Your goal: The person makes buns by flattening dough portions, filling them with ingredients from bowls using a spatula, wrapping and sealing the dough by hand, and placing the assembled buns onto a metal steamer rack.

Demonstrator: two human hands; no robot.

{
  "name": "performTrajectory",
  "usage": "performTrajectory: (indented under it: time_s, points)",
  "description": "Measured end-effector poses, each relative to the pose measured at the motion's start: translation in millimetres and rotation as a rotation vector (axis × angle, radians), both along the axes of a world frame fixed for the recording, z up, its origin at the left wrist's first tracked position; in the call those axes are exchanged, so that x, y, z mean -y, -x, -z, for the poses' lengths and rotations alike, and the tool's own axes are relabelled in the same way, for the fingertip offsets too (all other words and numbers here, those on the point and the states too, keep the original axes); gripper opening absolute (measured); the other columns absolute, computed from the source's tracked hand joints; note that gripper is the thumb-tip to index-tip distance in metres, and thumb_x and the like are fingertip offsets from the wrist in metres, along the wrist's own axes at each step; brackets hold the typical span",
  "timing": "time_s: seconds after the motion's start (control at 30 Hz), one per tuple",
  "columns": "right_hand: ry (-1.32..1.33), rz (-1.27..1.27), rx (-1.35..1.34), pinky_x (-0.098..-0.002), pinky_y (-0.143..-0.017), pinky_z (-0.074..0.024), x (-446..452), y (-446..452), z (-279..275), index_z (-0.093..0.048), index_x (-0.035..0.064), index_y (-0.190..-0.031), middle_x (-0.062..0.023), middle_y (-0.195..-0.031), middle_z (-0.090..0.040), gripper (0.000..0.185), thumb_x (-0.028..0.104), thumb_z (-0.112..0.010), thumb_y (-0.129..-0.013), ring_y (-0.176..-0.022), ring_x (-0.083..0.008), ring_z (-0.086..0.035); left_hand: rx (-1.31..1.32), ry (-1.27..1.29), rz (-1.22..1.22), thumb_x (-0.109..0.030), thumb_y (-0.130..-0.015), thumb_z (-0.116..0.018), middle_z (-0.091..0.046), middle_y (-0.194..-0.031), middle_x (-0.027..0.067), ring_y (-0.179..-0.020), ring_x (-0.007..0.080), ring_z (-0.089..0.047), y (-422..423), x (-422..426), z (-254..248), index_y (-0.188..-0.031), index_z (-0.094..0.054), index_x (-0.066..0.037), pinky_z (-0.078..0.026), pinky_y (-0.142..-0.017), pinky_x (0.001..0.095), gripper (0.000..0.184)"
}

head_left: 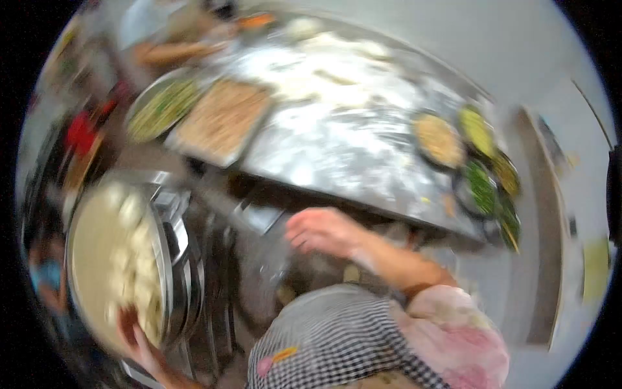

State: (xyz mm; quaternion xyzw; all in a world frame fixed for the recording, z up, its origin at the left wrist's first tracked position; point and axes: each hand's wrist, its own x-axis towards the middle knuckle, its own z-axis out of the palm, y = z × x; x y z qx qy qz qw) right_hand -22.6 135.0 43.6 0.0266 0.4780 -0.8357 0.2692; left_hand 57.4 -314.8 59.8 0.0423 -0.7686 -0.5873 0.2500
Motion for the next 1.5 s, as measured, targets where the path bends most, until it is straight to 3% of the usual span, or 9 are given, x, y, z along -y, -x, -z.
performTrajectory:
  time_s: [0.1,0.27,0.4,0.67,0.87,1.03,1.13,1.23,1.5]
  points:
    - [-0.116,0.153,0.05,-0.0291,-0.069,-0.0488,-47,-30,18,-0.054,0.0001,-0.11,-0.0106,-0.1,-0.062,0.03,0.02,-0.057,-0.088,-0.086,-0.0166,-0.06,0.167,-0.189,0.345,-0.015,-0.089,-0.053,-0.056,-0.115,0.0194,-0.102,0.0295,-0.057,21,-74,27,-0.123,-0.046,0.005,-0.052,-0.081,0.0323,0.039]
    - [-0.327,0.61,0.123,-0.028,-0.072,-0.0496,-181,-116,33,-0.056,0.0008,-0.109,-0.0093,-0.1,-0.062,0.027,0.015,-0.058,-0.086,-0.087,-0.0155,-0.06,0.139,-0.474,0.733,-0.004,-0.087,-0.052,-0.057,-0.108,0.0199,-0.097,0.0287,-0.057,47,-245,34,-0.115,-0.049,0.009,-0.049,-0.083,0.0382,0.03]
    - [-0.574,1.078,0.225,-0.0249,-0.066,-0.0495,-308,-202,30,-0.059,0.0006,-0.105,-0.0085,-0.092,-0.065,0.025,0.013,-0.061,-0.084,-0.076,-0.0131,-0.061,0.278,-0.161,0.905,-0.021,-0.086,-0.059,-0.053,-0.116,0.0177,-0.104,0.0253,-0.054,77,-314,34,-0.123,-0.044,0.005,-0.044,-0.09,0.0377,0.048]
    - [-0.94,1.686,0.257,-0.0262,-0.058,-0.0448,-533,-372,29,-0.063,0.0026,-0.09,-0.002,-0.082,-0.062,0.014,0.014,-0.061,-0.082,-0.071,-0.0095,-0.055,0.301,-0.229,1.128,-0.019,-0.087,-0.058,-0.057,-0.106,0.0139,-0.097,0.0233,-0.057,70,-490,32,-0.117,-0.05,0.003,-0.046,-0.089,0.0381,0.038]
    - [-2.021,1.289,0.395,-0.0388,-0.069,-0.047,-631,-401,39,-0.065,0.0046,-0.085,-0.0092,-0.083,-0.063,0.014,0.016,-0.062,-0.077,-0.079,-0.0283,-0.059,0.352,-0.048,1.048,-0.02,-0.086,-0.06,-0.058,-0.103,0.0136,-0.095,0.0221,-0.058,52,-552,14,-0.114,-0.051,0.004,-0.047,-0.086,0.0371,0.038]
    - [-2.197,0.891,0.538,-0.0435,-0.075,-0.0471,-652,-372,33,-0.065,0.0094,-0.087,-0.0108,-0.089,-0.06,0.012,0.014,-0.058,-0.078,-0.089,-0.0324,-0.056,0.355,-0.07,1.014,-0.02,-0.087,-0.059,-0.058,-0.1,0.0123,-0.09,0.0199,-0.058,47,-567,17,-0.113,-0.052,0.003,-0.047,-0.081,0.0329,0.036]
    - [-2.251,0.722,0.512,-0.0425,-0.077,-0.0473,-664,-360,39,-0.064,0.0093,-0.087,-0.0114,-0.091,-0.059,0.012,0.013,-0.058,-0.077,-0.091,-0.0319,-0.055,0.473,-0.086,1.013,-0.01,-0.086,-0.054,-0.054,-0.114,0.0218,-0.102,0.0327,-0.054,41,-567,14,-0.121,-0.046,0.005,-0.046,-0.087,0.0443,0.038]
    - [-2.317,0.589,0.504,-0.0417,-0.079,-0.0468,-674,-351,50,-0.063,0.0079,-0.086,-0.0115,-0.093,-0.059,0.011,0.011,-0.057,-0.077,-0.092,-0.0314,-0.055,0.397,-0.05,0.949,-0.018,-0.087,-0.059,-0.059,-0.097,0.0113,-0.087,0.0191,-0.057,40,-576,18,-0.112,-0.052,0.003,-0.046,-0.08,0.0312,0.034]
    - [-2.426,0.266,0.592,-0.0404,-0.078,-0.0464,-704,-361,82,-0.062,0.0072,-0.083,-0.0117,-0.088,-0.061,0.015,0.015,-0.049,-0.083,-0.087,-0.0287,-0.059,0.521,-0.077,0.924,-0.008,-0.085,-0.058,-0.061,-0.101,0.0145,-0.093,0.0228,-0.06,36,-560,17,-0.109,-0.054,0.004,-0.048,-0.083,0.0338,0.027]
